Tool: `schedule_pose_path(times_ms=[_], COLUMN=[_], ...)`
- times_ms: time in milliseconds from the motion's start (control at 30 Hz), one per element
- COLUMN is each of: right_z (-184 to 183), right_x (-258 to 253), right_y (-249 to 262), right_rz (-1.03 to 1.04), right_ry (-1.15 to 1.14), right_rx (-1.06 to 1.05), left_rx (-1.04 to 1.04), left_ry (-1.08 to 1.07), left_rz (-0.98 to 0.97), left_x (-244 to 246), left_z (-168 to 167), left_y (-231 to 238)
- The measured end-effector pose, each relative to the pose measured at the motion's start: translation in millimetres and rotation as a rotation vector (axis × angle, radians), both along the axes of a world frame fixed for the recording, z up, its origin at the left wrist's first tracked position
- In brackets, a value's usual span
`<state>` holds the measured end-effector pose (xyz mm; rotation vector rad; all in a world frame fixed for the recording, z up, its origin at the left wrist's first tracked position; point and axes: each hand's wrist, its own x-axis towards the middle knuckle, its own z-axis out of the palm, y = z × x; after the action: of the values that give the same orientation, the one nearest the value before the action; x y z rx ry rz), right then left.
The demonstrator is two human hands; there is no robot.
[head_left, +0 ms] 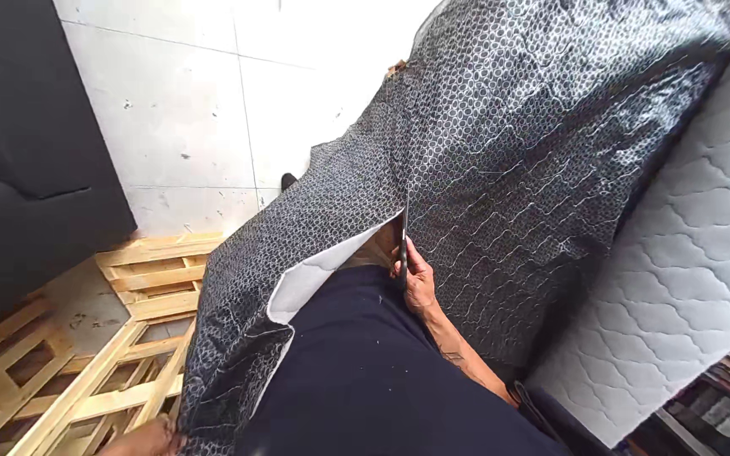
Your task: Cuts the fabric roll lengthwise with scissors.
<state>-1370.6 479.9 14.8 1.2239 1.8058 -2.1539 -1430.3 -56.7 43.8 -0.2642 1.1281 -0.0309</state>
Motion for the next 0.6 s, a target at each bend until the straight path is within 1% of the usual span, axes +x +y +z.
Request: schedule_pose_path(times_ms=[33, 67, 100, 133, 167, 200, 233, 267, 333, 433, 500, 533, 600], right_z=[3, 7, 10, 10, 12, 18, 19, 22, 27, 32, 27, 25, 22], right_x=[1, 1, -2, -5, -5, -2, -5, -8, -12, -15, -23, -27, -29], right_y=[3, 6, 11, 13, 12, 8, 8, 7, 5, -6, -13, -14, -17], right_rz=[-0.001, 0.003, 0.005, 0.001, -0.01, -0.022, -0.025, -0.032, -0.068, -0.12, -0.134, -0.136, -0.147], right_ry=[0.001, 0.003, 0.005, 0.007, 0.006, -0.002, 0.001, 0.003, -0.001, -0.038, -0.048, -0.052, -0.066], right_rx=[0.007, 0.013, 0.012, 0.01, 0.014, 0.018, 0.032, 0.049, 0.083, 0.094, 0.091, 0.093, 0.093], left_rx=[0.139, 0.235, 0.318, 0.346, 0.352, 0.348, 0.343, 0.339, 0.365, 0.508, 0.532, 0.543, 0.562], left_ry=[0.096, 0.284, 0.533, 0.755, 0.841, 0.831, 0.779, 0.736, 0.757, 0.633, 0.639, 0.668, 0.723], left_rz=[-0.138, -0.205, -0.172, 0.0, 0.18, 0.268, 0.252, 0.22, 0.122, -0.064, -0.151, -0.14, 0.034], left_x=[-34, -75, -115, -146, -162, -160, -158, -156, -164, -186, -199, -200, -196], left_z=[-27, -57, -96, -139, -180, -210, -232, -247, -262, -261, -253, -250, -244], left_y=[11, 32, 60, 96, 137, 174, 208, 229, 244, 221, 202, 191, 166])
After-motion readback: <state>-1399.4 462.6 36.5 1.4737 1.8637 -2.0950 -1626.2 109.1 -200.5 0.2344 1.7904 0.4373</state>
